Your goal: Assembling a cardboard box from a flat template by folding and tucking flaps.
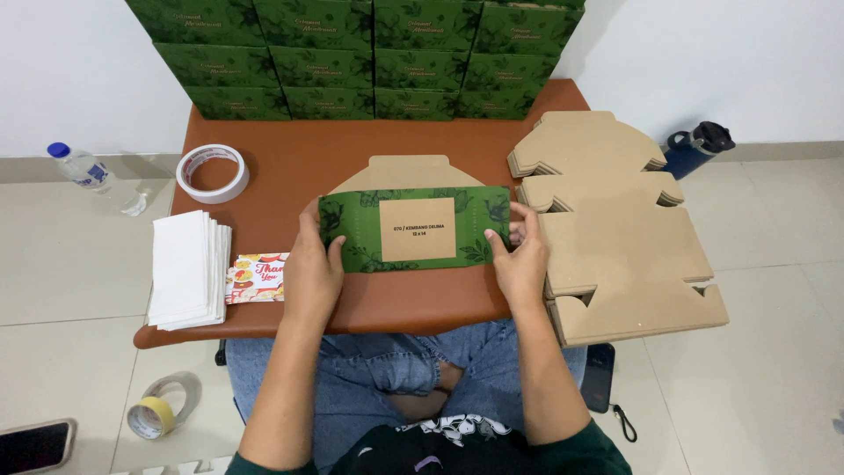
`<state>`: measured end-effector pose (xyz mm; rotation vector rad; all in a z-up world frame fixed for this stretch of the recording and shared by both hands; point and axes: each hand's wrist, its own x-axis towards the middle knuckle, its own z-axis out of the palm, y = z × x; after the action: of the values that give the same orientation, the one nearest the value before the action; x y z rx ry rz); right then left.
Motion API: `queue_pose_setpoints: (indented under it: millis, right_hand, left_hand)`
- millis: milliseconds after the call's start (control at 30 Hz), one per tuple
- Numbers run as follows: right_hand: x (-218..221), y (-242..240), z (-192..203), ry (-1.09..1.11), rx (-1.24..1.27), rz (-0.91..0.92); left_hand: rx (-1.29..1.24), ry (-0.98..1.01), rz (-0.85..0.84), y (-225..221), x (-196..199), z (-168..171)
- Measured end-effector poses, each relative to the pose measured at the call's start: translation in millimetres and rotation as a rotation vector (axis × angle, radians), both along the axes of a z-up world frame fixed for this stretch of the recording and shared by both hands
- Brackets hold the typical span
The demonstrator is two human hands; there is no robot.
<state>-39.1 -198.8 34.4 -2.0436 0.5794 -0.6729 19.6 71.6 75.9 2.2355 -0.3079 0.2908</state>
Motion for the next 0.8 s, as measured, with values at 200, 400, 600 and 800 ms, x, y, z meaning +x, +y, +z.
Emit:
queue_pose_setpoints:
  millis: [200, 400, 600, 800]
  right_hand:
    - [-2.3, 1.7, -1.3, 0.077, -0.106, 0.058]
    - [0.9, -4.5, -14.1, 0.062, -0.384, 0.088]
    - [12.5, 11.3, -5.2, 0.368, -0.499, 0.402]
    - [49.2, 76.0, 27.2, 0.65, -0.593, 0.602]
  left_hand:
    - [0.29, -0.089, 0.012, -8.4, 16.4, -9.7]
    - [0.565, -0.296, 0.057, -7.1, 27.4, -58.5]
    - [0.411, -0.214, -0.218, -10.4, 14.1, -50.6]
    - [-0.078, 0.11, -0.208, -10.3, 1.9, -19.6]
